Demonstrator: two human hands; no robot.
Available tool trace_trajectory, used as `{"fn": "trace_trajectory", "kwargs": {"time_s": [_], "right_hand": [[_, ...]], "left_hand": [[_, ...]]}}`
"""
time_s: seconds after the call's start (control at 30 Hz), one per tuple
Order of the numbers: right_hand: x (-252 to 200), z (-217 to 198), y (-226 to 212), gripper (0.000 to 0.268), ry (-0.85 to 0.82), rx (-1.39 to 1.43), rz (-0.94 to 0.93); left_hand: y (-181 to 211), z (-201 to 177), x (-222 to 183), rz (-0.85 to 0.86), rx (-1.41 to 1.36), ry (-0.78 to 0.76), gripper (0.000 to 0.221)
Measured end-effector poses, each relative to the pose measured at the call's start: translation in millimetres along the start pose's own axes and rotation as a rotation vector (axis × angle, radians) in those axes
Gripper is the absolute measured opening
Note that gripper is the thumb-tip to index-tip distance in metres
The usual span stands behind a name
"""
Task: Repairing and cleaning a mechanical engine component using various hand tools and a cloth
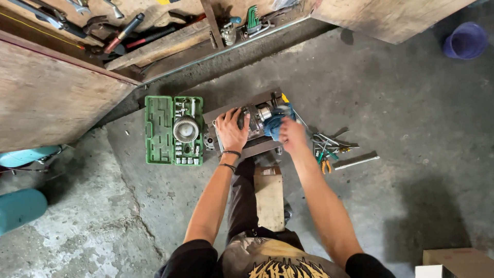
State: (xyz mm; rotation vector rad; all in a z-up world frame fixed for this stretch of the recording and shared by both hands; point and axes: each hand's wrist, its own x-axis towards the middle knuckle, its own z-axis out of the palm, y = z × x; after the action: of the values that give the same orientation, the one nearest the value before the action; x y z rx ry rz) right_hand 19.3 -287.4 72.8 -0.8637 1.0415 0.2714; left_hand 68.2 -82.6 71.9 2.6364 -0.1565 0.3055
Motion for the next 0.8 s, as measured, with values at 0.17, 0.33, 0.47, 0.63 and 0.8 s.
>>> {"fn": "trace_trajectory", "kwargs": {"time_s": [0.17,0.33,0.47,0.63,0.8], "right_hand": [[-9.8,-14.3,6.5,0.017,0.248,0.125,-0.353],[-34.3,14.1,21.8,0.020,-0.098,-0.285,-0.165],[-26.9,8.3,26.2,0.023,0.144,-0.161,-0.306],[-13.7,-1.8,34.6,0.022,0.012,-0.308,-0.216],[-35.4,19.2,41.2,0.018,-0.070,-0.380,-0.195]], "left_hand": [[1.8,-1.8,0.7,-0.005,-0.014,0.000,0.035],[-1.9,3.9,0.0,0.004,0.008,-0.006,0.036],[-0.3,2.8,-1.0,-0.011,0.000,0.003,0.035],[2.5,-2.6,-1.4,-0.001,-0.007,0.013,0.035],[-0.8,3.3,0.3,0.014,-0.006,0.034,0.034]]}}
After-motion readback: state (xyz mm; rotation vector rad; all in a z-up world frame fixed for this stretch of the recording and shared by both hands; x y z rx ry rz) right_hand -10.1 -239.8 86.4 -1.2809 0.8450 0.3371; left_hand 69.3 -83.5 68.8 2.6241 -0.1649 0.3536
